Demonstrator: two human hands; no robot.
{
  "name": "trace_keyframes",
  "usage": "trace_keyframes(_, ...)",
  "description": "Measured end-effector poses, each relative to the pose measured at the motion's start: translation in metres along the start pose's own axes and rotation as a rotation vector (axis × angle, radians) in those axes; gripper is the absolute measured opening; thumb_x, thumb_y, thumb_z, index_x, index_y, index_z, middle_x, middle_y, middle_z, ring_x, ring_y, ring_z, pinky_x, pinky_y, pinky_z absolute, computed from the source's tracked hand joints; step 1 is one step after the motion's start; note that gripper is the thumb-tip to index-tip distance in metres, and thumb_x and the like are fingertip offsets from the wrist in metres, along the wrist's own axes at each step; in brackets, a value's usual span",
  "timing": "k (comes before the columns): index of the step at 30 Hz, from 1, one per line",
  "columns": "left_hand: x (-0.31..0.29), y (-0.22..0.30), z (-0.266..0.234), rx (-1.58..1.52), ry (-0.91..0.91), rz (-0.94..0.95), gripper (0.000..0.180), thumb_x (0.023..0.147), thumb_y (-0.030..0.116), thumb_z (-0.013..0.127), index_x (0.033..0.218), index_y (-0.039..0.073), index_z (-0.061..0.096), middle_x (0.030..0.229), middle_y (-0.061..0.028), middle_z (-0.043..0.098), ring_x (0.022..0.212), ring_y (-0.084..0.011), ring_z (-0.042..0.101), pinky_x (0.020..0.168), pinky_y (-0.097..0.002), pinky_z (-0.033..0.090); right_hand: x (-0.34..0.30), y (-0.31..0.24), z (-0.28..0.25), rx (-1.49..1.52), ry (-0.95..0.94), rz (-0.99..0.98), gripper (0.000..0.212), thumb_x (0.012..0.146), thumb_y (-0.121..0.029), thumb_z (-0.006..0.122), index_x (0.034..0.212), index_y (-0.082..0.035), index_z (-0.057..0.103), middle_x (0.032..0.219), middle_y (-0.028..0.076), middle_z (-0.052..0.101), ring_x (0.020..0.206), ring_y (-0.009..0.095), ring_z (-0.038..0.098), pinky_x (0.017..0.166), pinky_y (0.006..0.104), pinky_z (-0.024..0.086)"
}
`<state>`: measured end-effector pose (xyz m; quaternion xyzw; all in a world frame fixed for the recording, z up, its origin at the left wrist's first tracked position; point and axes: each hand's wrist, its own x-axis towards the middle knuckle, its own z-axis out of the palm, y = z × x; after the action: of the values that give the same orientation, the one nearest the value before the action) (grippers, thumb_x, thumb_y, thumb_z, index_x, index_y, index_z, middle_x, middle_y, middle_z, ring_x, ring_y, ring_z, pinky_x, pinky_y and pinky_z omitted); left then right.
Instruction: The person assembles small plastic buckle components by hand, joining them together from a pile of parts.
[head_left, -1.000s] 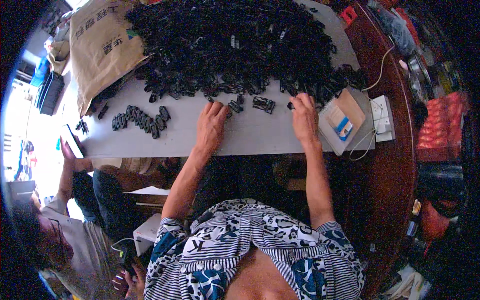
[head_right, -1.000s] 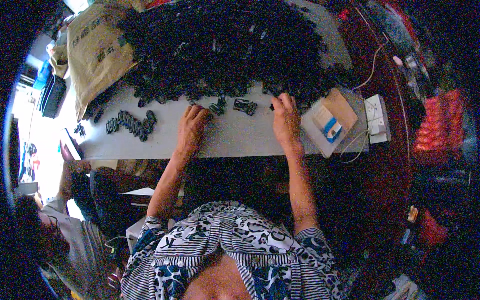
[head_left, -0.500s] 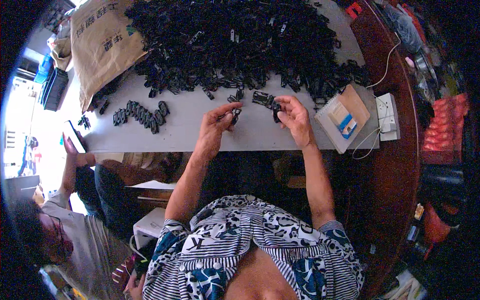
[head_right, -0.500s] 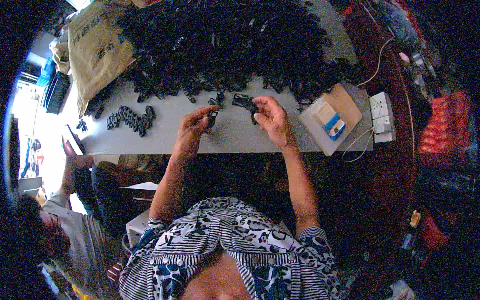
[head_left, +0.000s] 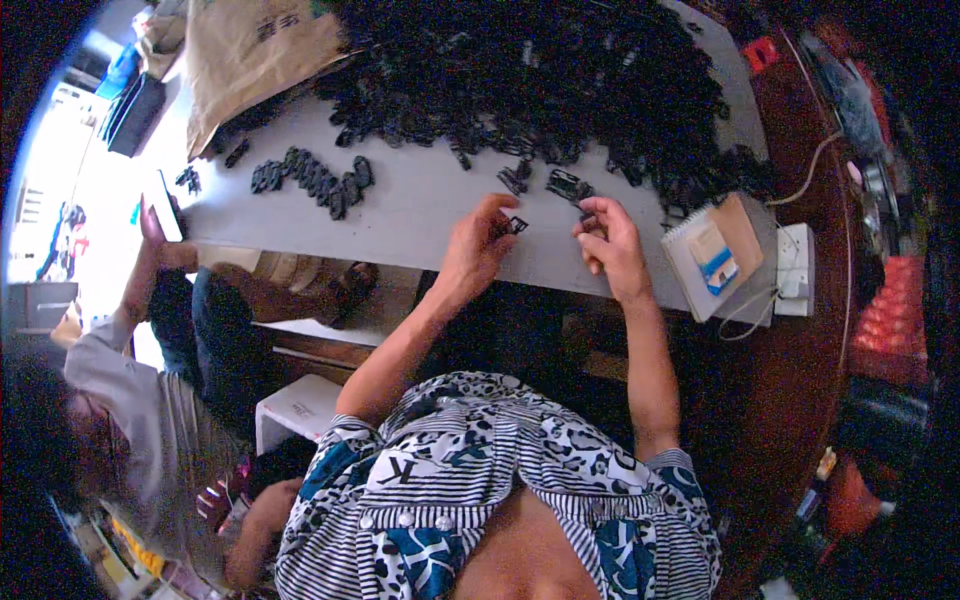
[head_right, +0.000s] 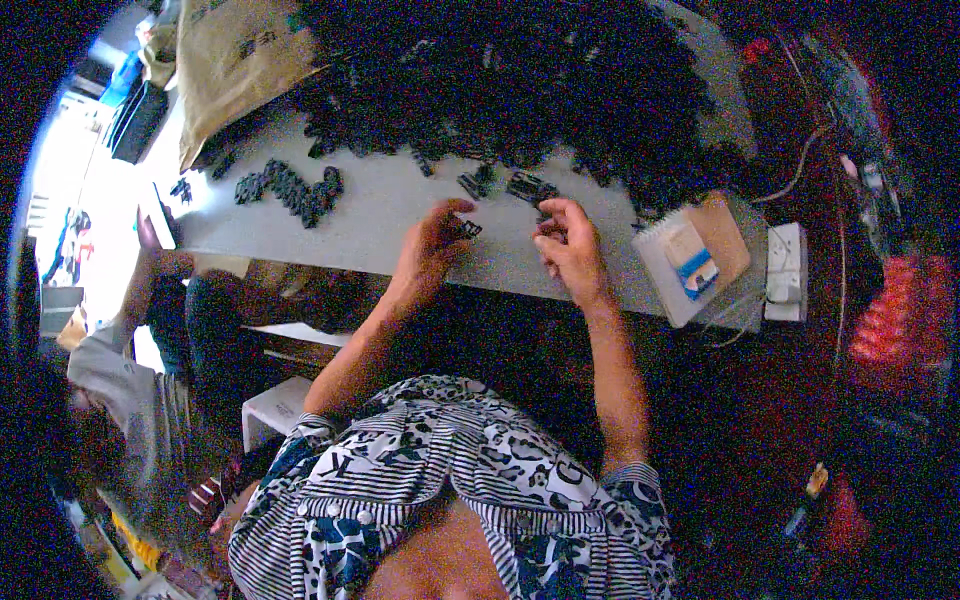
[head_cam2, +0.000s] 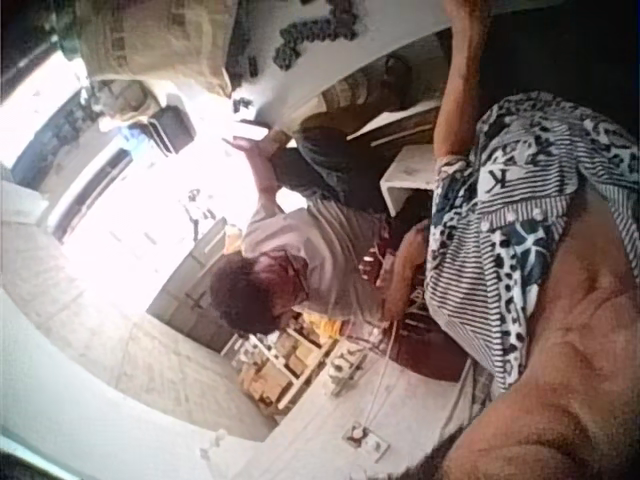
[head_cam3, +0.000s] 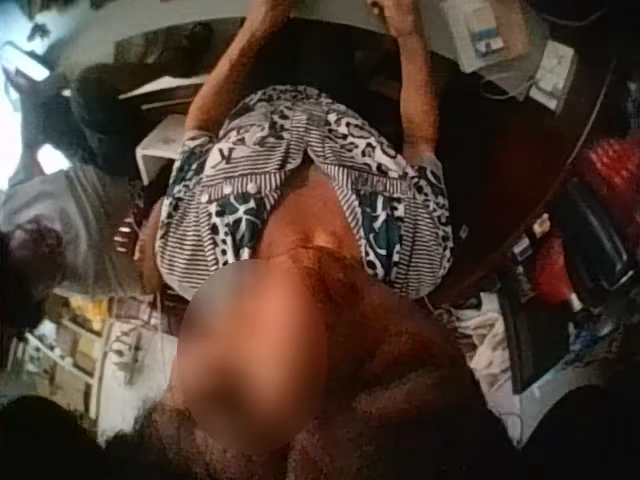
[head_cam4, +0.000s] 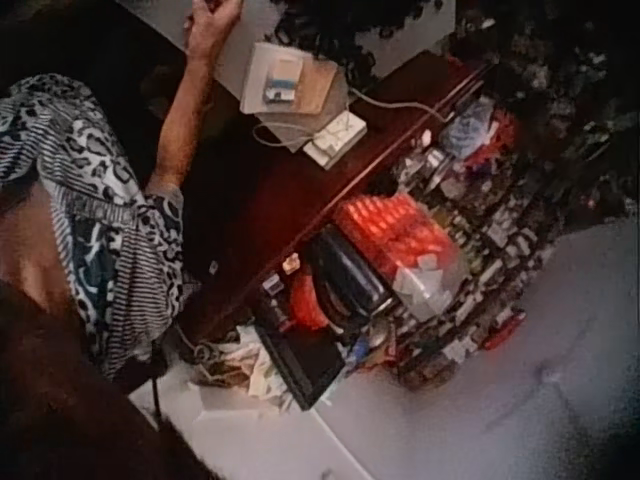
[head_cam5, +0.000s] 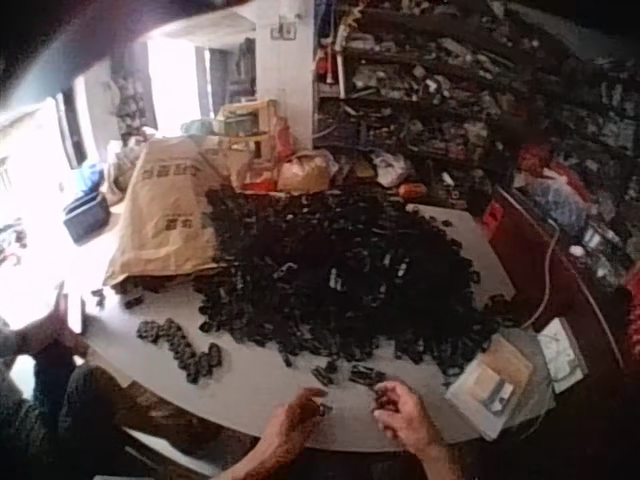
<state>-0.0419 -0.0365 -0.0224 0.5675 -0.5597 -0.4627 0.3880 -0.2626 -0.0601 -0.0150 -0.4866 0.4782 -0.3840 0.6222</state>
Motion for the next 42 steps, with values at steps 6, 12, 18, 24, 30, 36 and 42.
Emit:
trace_keyframes(6, 0.004, -0.007, 0.007, 0.459, 0.01, 0.354, 0.028, 0.079, 0.001, 0.064, 0.107, 0.007, 0.062, 0.096, -0.0164, 0.058, 0.083, -0.0369, 0.062, 0.069, -0.042, 0.05, -0.003, 0.015, -0.005, -0.833, 0.129, -0.419, 0.031, 0.078, 0.004, 0.061, 0.107, -0.003, 0.059, 0.093, 0.009, 0.054, 0.071, 0.019, 0.058, 0.063, 0.0289, 0.049)
trace_keyframes(12, 0.005, -0.003, 0.004, 0.462, 0.071, 0.282, 0.035, 0.075, 0.008, 0.07, 0.109, 0.009, 0.062, 0.1, -0.0137, 0.055, 0.087, -0.0355, 0.06, 0.07, -0.0433, 0.049, -0.009, 0.01, -0.002, -0.894, 0.109, -0.459, 0.041, 0.078, 0.005, 0.065, 0.117, -0.001, 0.056, 0.097, 0.013, 0.054, 0.09, 0.029, 0.06, 0.077, 0.0364, 0.052)
trace_keyframes(18, 0.0, -0.016, -0.005, 0.558, 0.126, 0.427, 0.038, 0.067, 0.006, 0.073, 0.103, 0.009, 0.062, 0.102, -0.0109, 0.055, 0.098, -0.034, 0.05, 0.083, -0.0432, 0.044, -0.008, 0.003, -0.007, -0.98, 0.078, -0.504, 0.038, 0.077, 0.002, 0.068, 0.113, 0.0, 0.055, 0.106, 0.017, 0.056, 0.099, 0.034, 0.061, 0.079, 0.04, 0.052)
trace_keyframes(24, 0.006, -0.015, -0.002, 0.523, 0.093, 0.488, 0.034, 0.064, 0.006, 0.074, 0.096, 0.009, 0.065, 0.103, -0.0096, 0.055, 0.098, -0.0321, 0.05, 0.083, -0.0423, 0.04, -0.001, -0.007, 0.026, -0.834, 0.016, -0.686, 0.031, 0.07, -0.005, 0.074, 0.098, -0.003, 0.059, 0.101, 0.011, 0.057, 0.094, 0.031, 0.06, 0.077, 0.0375, 0.051)
trace_keyframes(30, 0.005, -0.015, 0.005, 0.469, 0.119, 0.455, 0.03, 0.065, 0.007, 0.074, 0.094, 0.009, 0.067, 0.105, -0.0078, 0.056, 0.098, -0.0298, 0.05, 0.084, -0.0414, 0.038, 0.006, -0.004, 0.035, -0.939, 0.065, -0.742, 0.033, 0.062, -0.008, 0.078, 0.09, -0.004, 0.062, 0.09, 0.008, 0.057, 0.09, 0.027, 0.058, 0.076, 0.0382, 0.05)
trace_keyframes(36, 0.005, -0.011, 0.003, 0.469, 0.083, 0.451, 0.029, 0.065, 0.009, 0.075, 0.093, 0.01, 0.068, 0.103, -0.0063, 0.057, 0.099, -0.0289, 0.05, 0.085, -0.0415, 0.038, 0.001, -0.009, 0.037, -1.008, 0.043, -0.767, 0.034, 0.059, -0.006, 0.078, 0.089, -0.004, 0.062, 0.087, 0.008, 0.055, 0.087, 0.028, 0.057, 0.073, 0.0391, 0.049)
trace_keyframes(42, -0.003, -0.004, -0.003, 0.5, 0.0, 0.484, 0.036, 0.066, 0.008, 0.073, 0.101, 0.01, 0.066, 0.106, -0.0075, 0.057, 0.1, -0.029, 0.05, 0.087, -0.0413, 0.038, -0.004, 0.004, 0.039, -0.943, -0.011, -0.656, 0.03, 0.062, -0.002, 0.075, 0.088, -0.001, 0.06, 0.086, 0.011, 0.052, 0.084, 0.03, 0.058, 0.07, 0.0391, 0.049)
